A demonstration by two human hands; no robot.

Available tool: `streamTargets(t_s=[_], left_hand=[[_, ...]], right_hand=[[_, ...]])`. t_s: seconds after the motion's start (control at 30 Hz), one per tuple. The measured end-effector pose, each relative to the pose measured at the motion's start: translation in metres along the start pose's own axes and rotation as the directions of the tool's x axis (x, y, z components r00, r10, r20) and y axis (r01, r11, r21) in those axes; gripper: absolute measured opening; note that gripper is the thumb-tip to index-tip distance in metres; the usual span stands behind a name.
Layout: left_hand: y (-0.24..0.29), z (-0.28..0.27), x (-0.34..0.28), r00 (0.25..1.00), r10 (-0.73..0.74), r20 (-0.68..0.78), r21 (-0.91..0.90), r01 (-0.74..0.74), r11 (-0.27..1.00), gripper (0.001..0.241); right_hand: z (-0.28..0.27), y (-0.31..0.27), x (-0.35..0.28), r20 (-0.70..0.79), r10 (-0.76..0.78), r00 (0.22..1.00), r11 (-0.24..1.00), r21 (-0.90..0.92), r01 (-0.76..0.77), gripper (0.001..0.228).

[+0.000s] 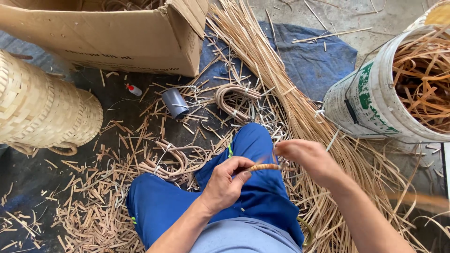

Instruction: The person sits on the floor of a workshop and wraps a thin rattan strip tightly around a bent wooden basket handle, winding it along the frame and tucking the end. They briefly use shears to trim the strip, then reach into a bucket to pull out more rattan strips.

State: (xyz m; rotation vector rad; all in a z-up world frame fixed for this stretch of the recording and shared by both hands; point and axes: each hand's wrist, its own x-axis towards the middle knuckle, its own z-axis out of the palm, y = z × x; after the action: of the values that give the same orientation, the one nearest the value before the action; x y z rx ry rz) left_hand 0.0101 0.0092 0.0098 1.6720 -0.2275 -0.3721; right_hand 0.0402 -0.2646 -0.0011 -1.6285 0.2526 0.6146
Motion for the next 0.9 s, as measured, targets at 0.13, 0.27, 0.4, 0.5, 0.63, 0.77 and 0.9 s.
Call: streamTargets(t_s=[0.13,0.27,0.4,0.5,0.63,0.77,0.9], left_hand=[[-0.016,0.005,-0.002,0.98,-0.188,0.061,-0.13,0.194,0.972,0.019],[-0.029,0.009,-0.002,0.98,-0.18,0.079,-0.232,0.194,0.953,0.014],[-0.021,0.007,-0.003,0.984,-0.154,0.09,-0.139,0.166,0.976,0.015],[-0.024,0.01,-0.001,0.971,-0.218,0.095,-0.181,0.232,0.956,0.014],[-0.04,0.001,0.0,0.975,-0.211,0.062,-0.256,0.22,0.941,0.013],[-0.058,-0.004,-0.004,0.974,-0.222,0.049,-0.451,0.22,0.865,0.014],[-0.055,0.0,-0.003,0.96,-0.28,0.016,-0.497,0.25,0.831,0.014]], right_hand=[[-0.046,0.052,-0.016,0.007,0.093,0.996,0.871,0.484,-0.085,0.051],[-0.051,0.081,-0.018,-0.054,0.192,0.98,0.787,0.605,-0.121,0.052],[0.008,0.024,-0.024,-0.126,0.131,0.983,0.99,0.061,-0.124,0.044],[0.015,0.033,-0.024,-0.068,-0.143,0.987,0.926,-0.36,0.109,0.046],[-0.018,0.038,-0.024,-0.13,-0.07,0.989,0.953,-0.3,0.028,0.038],[-0.069,0.048,-0.032,-0.423,0.194,0.885,0.936,-0.19,-0.297,0.022],[-0.083,0.034,-0.043,-0.513,0.165,0.842,0.065,-0.846,-0.529,0.027]])
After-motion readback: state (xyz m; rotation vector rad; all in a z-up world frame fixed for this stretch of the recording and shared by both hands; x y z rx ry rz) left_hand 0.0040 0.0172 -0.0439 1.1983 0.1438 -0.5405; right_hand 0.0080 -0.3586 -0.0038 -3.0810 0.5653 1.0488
